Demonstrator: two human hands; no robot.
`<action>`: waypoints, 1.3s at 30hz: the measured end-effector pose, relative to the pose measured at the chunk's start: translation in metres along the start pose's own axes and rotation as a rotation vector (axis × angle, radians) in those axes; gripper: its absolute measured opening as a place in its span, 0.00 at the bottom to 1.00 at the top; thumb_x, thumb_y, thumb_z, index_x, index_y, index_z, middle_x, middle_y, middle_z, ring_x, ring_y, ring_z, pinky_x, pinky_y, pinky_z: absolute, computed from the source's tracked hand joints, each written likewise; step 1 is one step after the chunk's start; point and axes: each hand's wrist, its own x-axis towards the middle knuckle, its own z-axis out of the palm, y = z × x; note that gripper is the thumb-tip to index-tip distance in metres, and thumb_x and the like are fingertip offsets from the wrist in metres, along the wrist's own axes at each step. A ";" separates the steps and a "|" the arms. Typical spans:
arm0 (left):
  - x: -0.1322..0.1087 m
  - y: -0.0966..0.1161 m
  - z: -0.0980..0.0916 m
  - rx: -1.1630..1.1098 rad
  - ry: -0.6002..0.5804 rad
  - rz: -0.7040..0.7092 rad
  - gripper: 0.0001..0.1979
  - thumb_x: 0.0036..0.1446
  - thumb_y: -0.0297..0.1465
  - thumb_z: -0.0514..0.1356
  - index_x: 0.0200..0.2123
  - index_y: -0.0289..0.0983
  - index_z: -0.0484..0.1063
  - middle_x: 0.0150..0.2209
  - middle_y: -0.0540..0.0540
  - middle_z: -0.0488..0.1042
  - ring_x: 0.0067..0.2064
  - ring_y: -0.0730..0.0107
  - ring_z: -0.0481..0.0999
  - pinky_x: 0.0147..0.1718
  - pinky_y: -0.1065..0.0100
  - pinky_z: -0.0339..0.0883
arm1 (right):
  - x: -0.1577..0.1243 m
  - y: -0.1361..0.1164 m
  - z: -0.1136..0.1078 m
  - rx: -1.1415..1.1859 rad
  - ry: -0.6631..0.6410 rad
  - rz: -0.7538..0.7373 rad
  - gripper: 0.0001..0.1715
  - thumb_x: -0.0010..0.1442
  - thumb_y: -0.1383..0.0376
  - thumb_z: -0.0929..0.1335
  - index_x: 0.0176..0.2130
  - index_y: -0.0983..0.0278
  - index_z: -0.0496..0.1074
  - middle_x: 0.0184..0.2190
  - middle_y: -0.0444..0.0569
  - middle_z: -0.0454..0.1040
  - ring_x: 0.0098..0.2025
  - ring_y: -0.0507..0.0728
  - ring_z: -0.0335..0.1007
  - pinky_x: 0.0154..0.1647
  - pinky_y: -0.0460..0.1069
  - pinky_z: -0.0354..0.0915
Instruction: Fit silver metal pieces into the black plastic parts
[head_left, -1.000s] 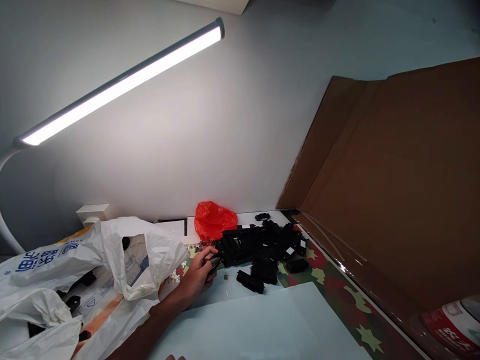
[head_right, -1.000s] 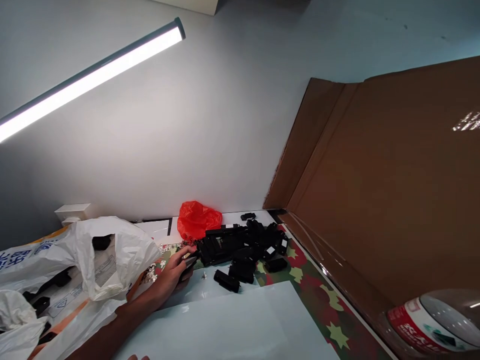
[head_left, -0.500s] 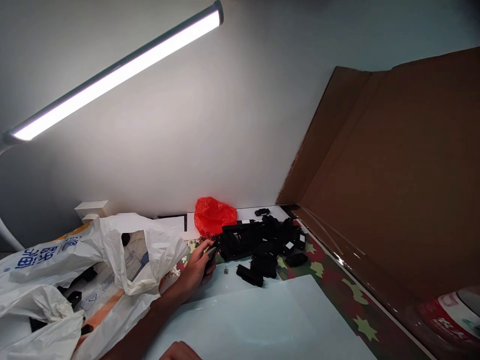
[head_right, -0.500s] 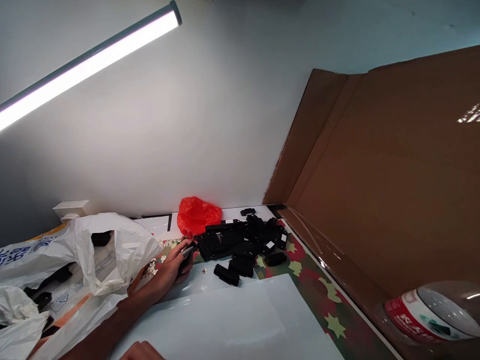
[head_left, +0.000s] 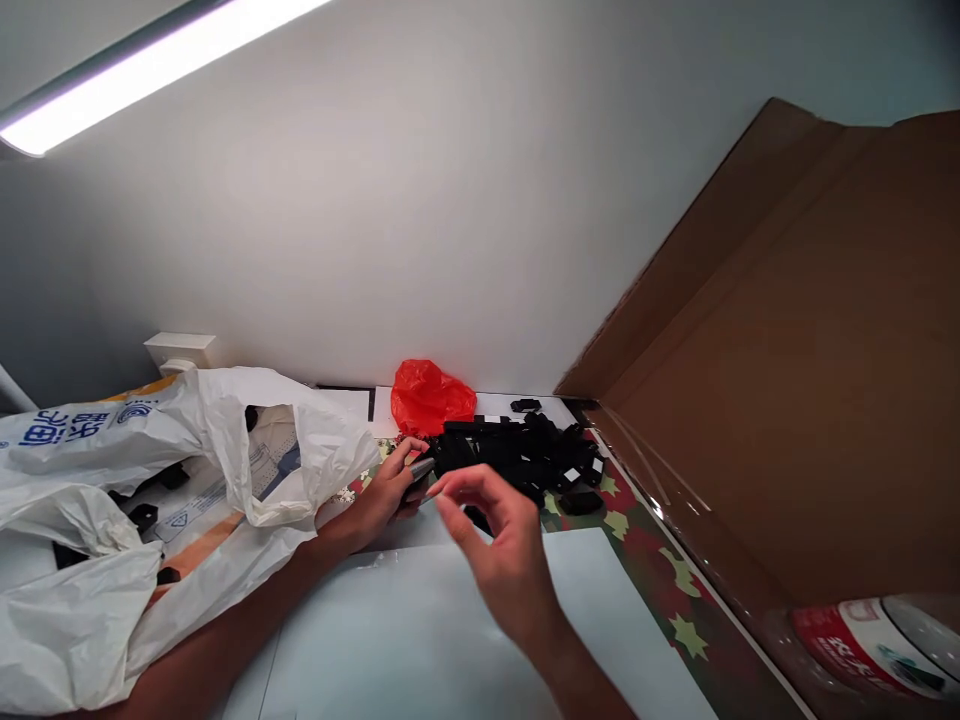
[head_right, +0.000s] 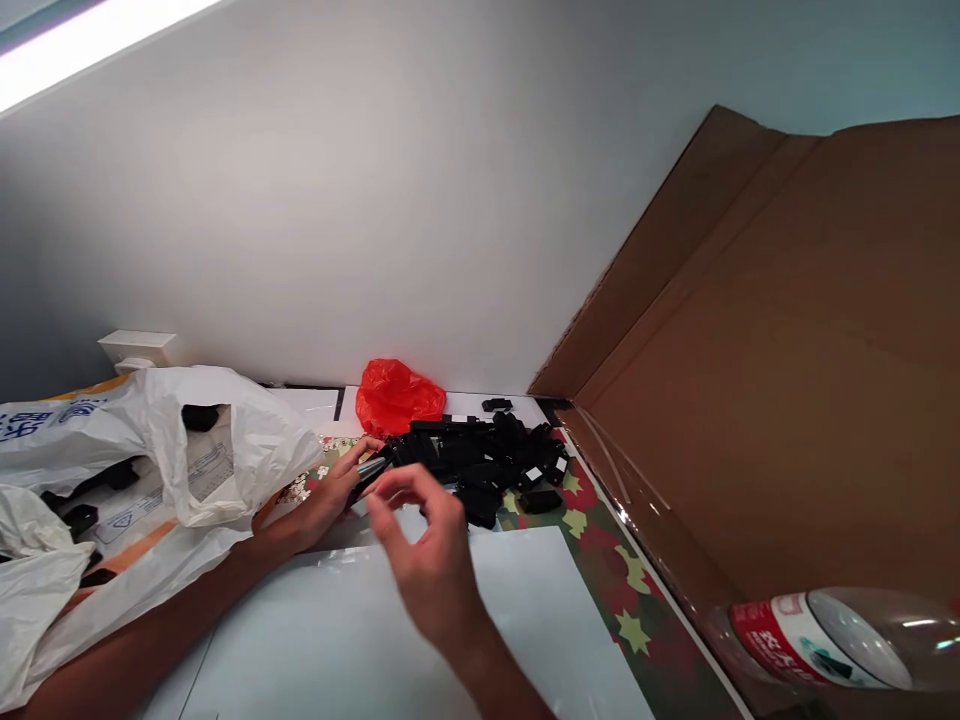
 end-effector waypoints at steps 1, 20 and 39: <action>0.000 -0.001 0.000 0.033 -0.001 -0.008 0.14 0.57 0.37 0.63 0.44 0.42 0.64 0.25 0.57 0.60 0.23 0.76 0.56 0.22 0.73 0.48 | 0.008 0.009 -0.007 0.030 0.021 0.018 0.08 0.67 0.60 0.71 0.38 0.62 0.75 0.37 0.49 0.80 0.39 0.55 0.77 0.41 0.48 0.73; 0.006 0.002 0.003 -0.011 -0.066 -0.104 0.20 0.65 0.50 0.55 0.34 0.38 0.65 0.23 0.55 0.61 0.22 0.78 0.53 0.20 0.73 0.48 | 0.012 0.079 -0.010 -0.183 0.290 -0.040 0.15 0.68 0.57 0.68 0.51 0.61 0.68 0.42 0.50 0.76 0.44 0.58 0.75 0.44 0.53 0.71; 0.007 -0.003 0.004 0.024 -0.026 -0.113 0.24 0.63 0.58 0.54 0.39 0.41 0.61 0.19 0.58 0.58 0.20 0.77 0.49 0.18 0.74 0.43 | 0.022 0.081 -0.018 -0.315 0.040 0.069 0.41 0.66 0.59 0.69 0.70 0.56 0.49 0.42 0.46 0.74 0.37 0.57 0.74 0.45 0.57 0.73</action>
